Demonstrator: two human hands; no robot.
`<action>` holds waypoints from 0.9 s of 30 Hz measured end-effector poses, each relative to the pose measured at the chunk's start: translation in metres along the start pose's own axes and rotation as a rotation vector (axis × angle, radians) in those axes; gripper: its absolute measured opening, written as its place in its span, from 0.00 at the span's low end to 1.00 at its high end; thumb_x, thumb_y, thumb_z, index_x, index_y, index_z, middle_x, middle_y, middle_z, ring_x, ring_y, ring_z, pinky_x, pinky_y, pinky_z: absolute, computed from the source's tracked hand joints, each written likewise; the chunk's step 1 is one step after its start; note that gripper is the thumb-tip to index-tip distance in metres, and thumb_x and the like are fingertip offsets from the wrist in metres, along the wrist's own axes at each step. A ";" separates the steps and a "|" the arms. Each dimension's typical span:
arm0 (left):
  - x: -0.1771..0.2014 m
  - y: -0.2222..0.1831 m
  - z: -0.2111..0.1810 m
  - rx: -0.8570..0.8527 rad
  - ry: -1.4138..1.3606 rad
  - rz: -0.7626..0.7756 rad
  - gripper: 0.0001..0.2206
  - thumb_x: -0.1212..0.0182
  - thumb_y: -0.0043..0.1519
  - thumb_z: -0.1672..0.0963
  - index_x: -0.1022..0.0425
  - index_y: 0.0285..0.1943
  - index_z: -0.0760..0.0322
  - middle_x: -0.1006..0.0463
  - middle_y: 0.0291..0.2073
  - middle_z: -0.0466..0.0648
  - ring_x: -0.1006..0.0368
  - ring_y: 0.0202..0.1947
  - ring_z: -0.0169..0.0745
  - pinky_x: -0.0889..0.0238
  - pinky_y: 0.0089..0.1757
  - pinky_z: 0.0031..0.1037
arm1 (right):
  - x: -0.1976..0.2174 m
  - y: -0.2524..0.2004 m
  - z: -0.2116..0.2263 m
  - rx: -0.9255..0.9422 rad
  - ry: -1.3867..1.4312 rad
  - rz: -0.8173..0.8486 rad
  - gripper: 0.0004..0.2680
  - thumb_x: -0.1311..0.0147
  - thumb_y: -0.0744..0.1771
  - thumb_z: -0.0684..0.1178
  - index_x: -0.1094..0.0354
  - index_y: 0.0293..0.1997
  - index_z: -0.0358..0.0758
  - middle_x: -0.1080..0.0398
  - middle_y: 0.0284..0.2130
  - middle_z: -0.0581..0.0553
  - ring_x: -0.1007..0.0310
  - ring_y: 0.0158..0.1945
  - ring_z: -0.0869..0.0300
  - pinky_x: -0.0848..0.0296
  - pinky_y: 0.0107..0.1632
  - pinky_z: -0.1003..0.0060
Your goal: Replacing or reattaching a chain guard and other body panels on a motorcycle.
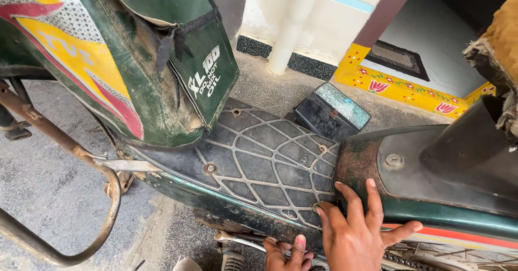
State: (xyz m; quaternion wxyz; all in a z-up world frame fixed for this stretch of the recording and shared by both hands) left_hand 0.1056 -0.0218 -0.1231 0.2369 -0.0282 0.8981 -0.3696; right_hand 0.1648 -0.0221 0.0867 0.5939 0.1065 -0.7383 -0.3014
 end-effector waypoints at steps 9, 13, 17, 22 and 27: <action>0.002 0.007 0.006 -0.043 -0.045 0.107 0.32 0.29 0.56 0.53 0.50 0.57 0.71 0.26 0.40 0.60 0.17 0.29 0.52 0.19 0.31 0.36 | -0.003 0.001 0.011 0.002 0.007 0.053 0.08 0.43 0.64 0.59 0.22 0.34 0.51 0.33 0.61 0.61 0.55 0.80 0.53 0.91 0.63 0.15; -0.001 -0.007 -0.013 -0.009 -0.040 0.105 0.31 0.28 0.57 0.52 0.50 0.56 0.64 0.30 0.42 0.57 0.18 0.31 0.51 0.19 0.33 0.37 | 0.004 -0.002 0.009 0.014 0.088 0.026 0.06 0.46 0.64 0.53 0.23 0.39 0.55 0.35 0.62 0.59 0.57 0.81 0.50 0.90 0.63 0.13; -0.001 -0.004 -0.012 0.032 0.005 0.097 0.31 0.30 0.58 0.53 0.50 0.56 0.71 0.27 0.41 0.63 0.17 0.32 0.50 0.20 0.33 0.36 | 0.009 -0.004 -0.001 -0.080 0.052 -0.075 0.06 0.46 0.67 0.52 0.21 0.44 0.61 0.34 0.63 0.64 0.56 0.84 0.52 0.88 0.70 0.16; -0.001 -0.013 -0.025 -0.011 0.011 0.144 0.31 0.30 0.59 0.52 0.50 0.56 0.71 0.27 0.40 0.59 0.17 0.32 0.49 0.19 0.34 0.35 | 0.009 0.000 0.012 -0.049 0.048 -0.029 0.07 0.41 0.64 0.59 0.23 0.35 0.53 0.34 0.63 0.59 0.58 0.83 0.49 0.88 0.65 0.14; -0.001 -0.009 -0.021 -0.040 0.023 0.153 0.31 0.31 0.59 0.52 0.50 0.55 0.74 0.26 0.41 0.61 0.17 0.31 0.48 0.17 0.35 0.36 | 0.008 0.004 0.018 0.005 0.025 0.017 0.07 0.42 0.64 0.57 0.25 0.30 0.50 0.34 0.62 0.58 0.58 0.81 0.49 0.88 0.62 0.11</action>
Point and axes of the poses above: each hand's wrist, its own y-axis towards the middle knuckle, its own x-axis out of the back of the hand, z = x × y, the point moved 3 cm from there along y, towards the middle knuckle
